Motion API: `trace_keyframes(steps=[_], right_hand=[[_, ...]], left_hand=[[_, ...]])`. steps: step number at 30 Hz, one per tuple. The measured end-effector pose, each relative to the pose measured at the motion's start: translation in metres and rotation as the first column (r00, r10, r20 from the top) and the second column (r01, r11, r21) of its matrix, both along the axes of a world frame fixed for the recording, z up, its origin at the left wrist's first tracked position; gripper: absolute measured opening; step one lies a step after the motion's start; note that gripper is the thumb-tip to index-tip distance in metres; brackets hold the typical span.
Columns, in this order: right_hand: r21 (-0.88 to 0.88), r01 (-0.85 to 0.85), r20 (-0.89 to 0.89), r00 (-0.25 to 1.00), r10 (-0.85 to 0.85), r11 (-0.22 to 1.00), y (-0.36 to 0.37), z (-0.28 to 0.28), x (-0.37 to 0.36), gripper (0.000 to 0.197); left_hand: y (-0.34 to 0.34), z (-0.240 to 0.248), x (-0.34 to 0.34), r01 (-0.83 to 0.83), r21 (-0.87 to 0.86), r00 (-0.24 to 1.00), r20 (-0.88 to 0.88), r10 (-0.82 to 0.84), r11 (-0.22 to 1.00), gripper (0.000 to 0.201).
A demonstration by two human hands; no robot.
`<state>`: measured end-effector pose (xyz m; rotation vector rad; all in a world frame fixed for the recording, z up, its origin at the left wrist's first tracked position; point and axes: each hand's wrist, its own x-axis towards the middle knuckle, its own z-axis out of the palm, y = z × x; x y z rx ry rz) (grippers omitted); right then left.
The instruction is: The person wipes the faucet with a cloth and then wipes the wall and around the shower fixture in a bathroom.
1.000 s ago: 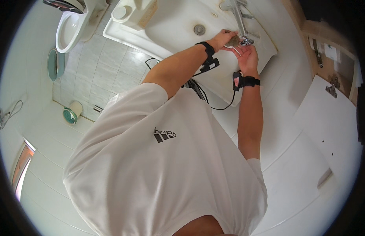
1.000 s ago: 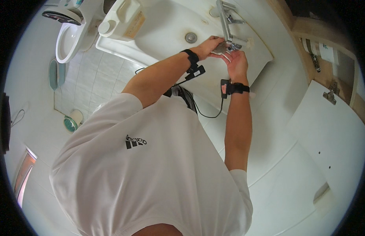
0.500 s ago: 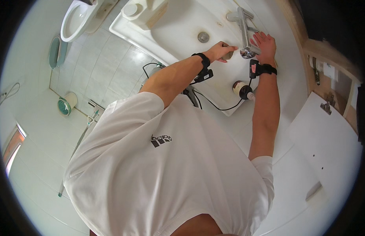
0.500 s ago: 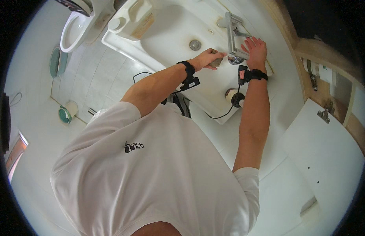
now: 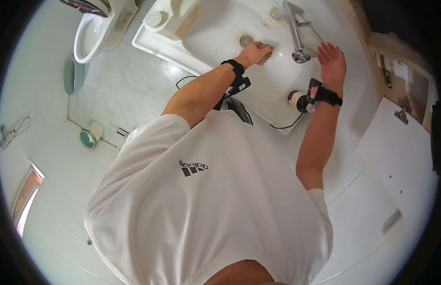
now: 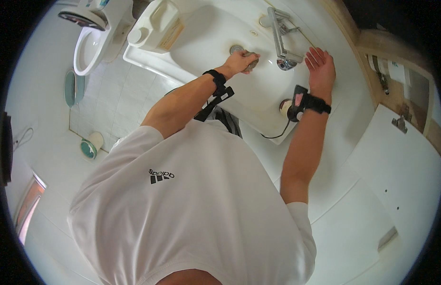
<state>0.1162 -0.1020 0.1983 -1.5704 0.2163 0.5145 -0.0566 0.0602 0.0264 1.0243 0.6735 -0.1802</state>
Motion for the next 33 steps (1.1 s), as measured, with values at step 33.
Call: trace_keyframes(steps=[33], right_hand=[[0.457,0.228,-0.409,0.912,-0.024,0.86,0.033,-0.163,-0.146,0.035]], left_hand=[[-0.009,0.008,-0.01,0.148,0.509,0.966,0.108,-0.234,0.848,0.054]])
